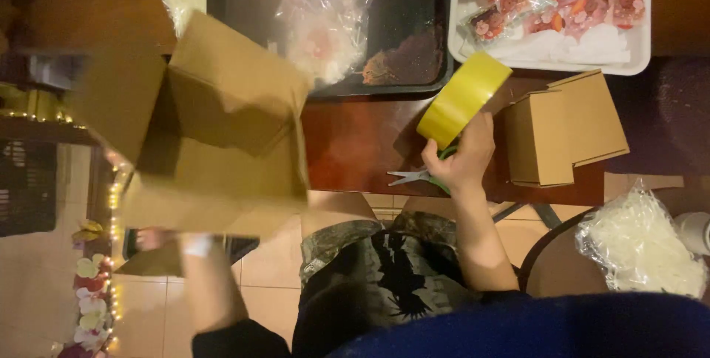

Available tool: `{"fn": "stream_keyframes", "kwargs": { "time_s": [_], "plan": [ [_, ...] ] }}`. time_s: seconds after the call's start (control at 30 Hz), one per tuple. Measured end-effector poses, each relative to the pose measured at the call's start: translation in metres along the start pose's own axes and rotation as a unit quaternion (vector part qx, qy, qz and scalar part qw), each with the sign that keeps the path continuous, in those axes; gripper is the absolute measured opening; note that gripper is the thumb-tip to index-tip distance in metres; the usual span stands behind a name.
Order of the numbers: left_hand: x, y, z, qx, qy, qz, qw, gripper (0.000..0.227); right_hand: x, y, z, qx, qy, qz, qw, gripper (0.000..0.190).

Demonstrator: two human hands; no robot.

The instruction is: The recorder is seen putting items into small boxes and then into a larger box.

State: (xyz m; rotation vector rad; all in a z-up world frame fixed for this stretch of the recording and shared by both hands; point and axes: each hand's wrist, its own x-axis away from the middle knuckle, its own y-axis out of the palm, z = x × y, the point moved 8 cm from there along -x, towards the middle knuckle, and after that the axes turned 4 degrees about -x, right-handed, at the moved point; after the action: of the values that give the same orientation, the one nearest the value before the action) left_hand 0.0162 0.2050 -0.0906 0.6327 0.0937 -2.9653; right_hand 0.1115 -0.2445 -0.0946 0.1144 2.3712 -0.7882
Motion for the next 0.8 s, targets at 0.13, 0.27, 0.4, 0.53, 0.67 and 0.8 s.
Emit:
{"fn": "stream_keyframes", "kwargs": {
  "time_s": [0.13, 0.27, 0.4, 0.53, 0.67, 0.8],
  "plan": [
    [0.058, 0.022, -0.057, 0.004, -0.084, 0.015, 0.996, 0.082, -0.008, -0.001, -0.005, 0.047, -0.020, -0.029, 0.998, 0.045],
    [0.122, 0.050, -0.093, 0.004, -0.167, 0.038, 0.985, 0.084, -0.012, 0.002, -0.011, 0.087, -0.063, -0.084, 0.991, 0.044],
    [0.183, 0.066, -0.127, 0.002, -0.245, 0.065, 0.967, 0.086, -0.012, 0.005, -0.010, 0.108, -0.077, -0.134, 0.982, 0.039],
    [0.232, 0.070, -0.200, 0.005, -0.307, 0.085, 0.948, 0.089, -0.014, 0.000, -0.017, 0.109, -0.083, -0.150, 0.979, 0.040],
    [0.264, 0.063, -0.291, -0.149, -0.308, 0.064, 0.938, 0.071, -0.011, -0.011, -0.025, 0.056, -0.063, -0.140, 0.987, 0.043],
    [0.245, 0.074, -0.288, -0.235, -0.301, 0.042, 0.923, 0.066, -0.017, -0.010, -0.055, -0.041, -0.076, -0.152, 0.985, 0.038]
  ]
}}
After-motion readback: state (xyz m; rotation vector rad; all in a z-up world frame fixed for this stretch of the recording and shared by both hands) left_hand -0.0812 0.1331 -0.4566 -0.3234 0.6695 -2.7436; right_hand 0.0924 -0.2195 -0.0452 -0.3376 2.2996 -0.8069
